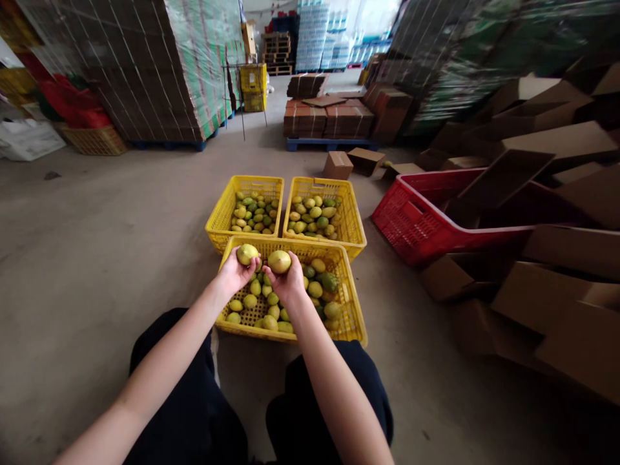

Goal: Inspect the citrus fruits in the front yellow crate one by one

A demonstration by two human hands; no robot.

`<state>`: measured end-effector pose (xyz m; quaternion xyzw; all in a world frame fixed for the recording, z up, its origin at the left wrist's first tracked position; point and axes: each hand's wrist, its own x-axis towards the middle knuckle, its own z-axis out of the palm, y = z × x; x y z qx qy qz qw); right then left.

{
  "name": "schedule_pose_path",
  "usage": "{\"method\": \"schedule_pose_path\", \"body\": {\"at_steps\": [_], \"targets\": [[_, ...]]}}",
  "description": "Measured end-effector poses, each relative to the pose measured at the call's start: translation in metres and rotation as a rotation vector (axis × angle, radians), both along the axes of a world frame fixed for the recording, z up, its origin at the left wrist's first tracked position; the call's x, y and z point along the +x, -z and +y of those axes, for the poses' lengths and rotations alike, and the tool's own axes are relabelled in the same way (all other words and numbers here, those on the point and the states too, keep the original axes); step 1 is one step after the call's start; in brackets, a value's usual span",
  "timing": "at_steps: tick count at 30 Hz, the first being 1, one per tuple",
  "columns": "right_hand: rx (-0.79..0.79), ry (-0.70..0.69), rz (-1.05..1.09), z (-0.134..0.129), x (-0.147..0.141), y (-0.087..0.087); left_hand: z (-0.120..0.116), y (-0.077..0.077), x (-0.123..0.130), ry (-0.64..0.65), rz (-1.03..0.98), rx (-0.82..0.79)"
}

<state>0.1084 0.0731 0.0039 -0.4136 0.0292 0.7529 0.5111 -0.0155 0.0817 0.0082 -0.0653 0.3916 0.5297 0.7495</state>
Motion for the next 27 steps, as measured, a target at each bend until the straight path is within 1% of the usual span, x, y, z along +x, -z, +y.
{"method": "schedule_pose_path", "body": {"at_steps": [7,16,21,27], "targets": [[-0.054,-0.027,-0.013,-0.0007,-0.0004,-0.0047,-0.0005,-0.0006,0.0026,0.023,0.067,0.009],[-0.072,-0.03,-0.002,-0.0013,-0.0006,-0.0053,0.0009,0.004,0.002,-0.043,0.09,0.017],[-0.058,-0.032,0.009,-0.0006,-0.0004,-0.0029,0.0,0.0017,0.0028,-0.048,0.076,-0.001],[-0.013,-0.045,-0.008,-0.0006,-0.0004,0.0005,-0.0013,0.0009,0.0009,-0.025,0.069,0.03]]}}
